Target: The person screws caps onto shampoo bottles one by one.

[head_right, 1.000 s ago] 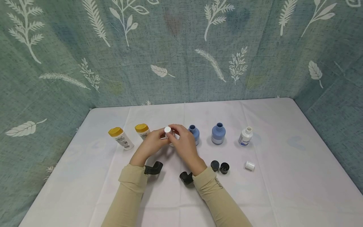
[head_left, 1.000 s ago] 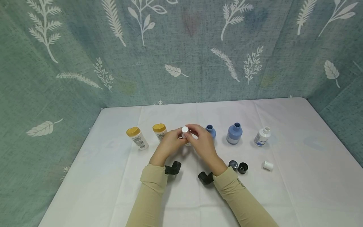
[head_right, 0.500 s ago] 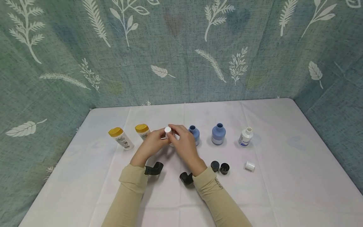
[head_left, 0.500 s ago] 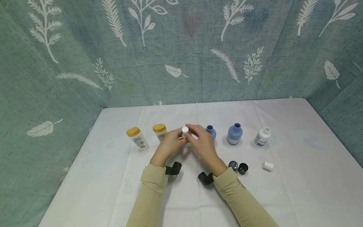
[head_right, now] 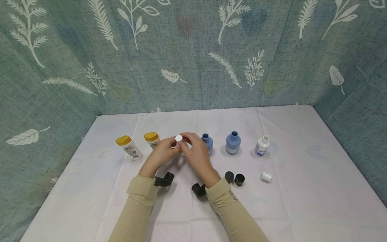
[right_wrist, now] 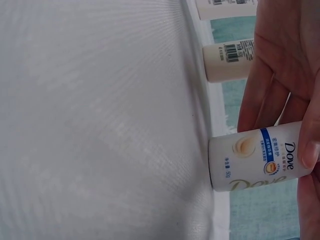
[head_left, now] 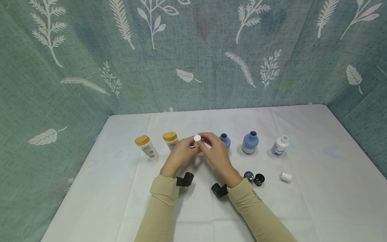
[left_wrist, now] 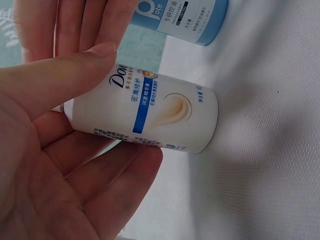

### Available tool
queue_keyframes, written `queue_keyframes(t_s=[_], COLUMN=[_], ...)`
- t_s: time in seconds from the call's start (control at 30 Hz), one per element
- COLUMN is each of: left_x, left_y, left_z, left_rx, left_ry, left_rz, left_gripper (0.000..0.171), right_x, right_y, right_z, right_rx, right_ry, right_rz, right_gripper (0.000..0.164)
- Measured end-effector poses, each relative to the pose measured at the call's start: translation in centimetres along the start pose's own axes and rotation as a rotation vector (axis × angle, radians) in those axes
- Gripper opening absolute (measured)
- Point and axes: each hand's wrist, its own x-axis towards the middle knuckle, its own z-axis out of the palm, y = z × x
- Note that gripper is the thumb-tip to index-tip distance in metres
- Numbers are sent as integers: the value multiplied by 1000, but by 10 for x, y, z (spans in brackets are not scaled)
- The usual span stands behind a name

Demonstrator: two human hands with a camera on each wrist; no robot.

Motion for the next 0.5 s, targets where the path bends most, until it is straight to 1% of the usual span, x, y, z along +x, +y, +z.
queue_keyframes(t_s=[0.13,0.23,0.33,0.5], left_x=[0,0,0,0], left_y=[0,0,0,1], left_z=[0,0,1,1], left_rx=[-6,2,11,11], left_ry=[-2,3,12,20], left_rz=[-12,-7,6,19], left_gripper=[43,42,36,27], right_x=[0,0,0,0], right_y=[-1,0,2,3], right_z=[0,0,0,1], right_rx=[10,11,-5,-44], right_ry=[-11,-13,-9,7], right_rz=[26,28,6,-55], right_gripper=[25,26,29,31])
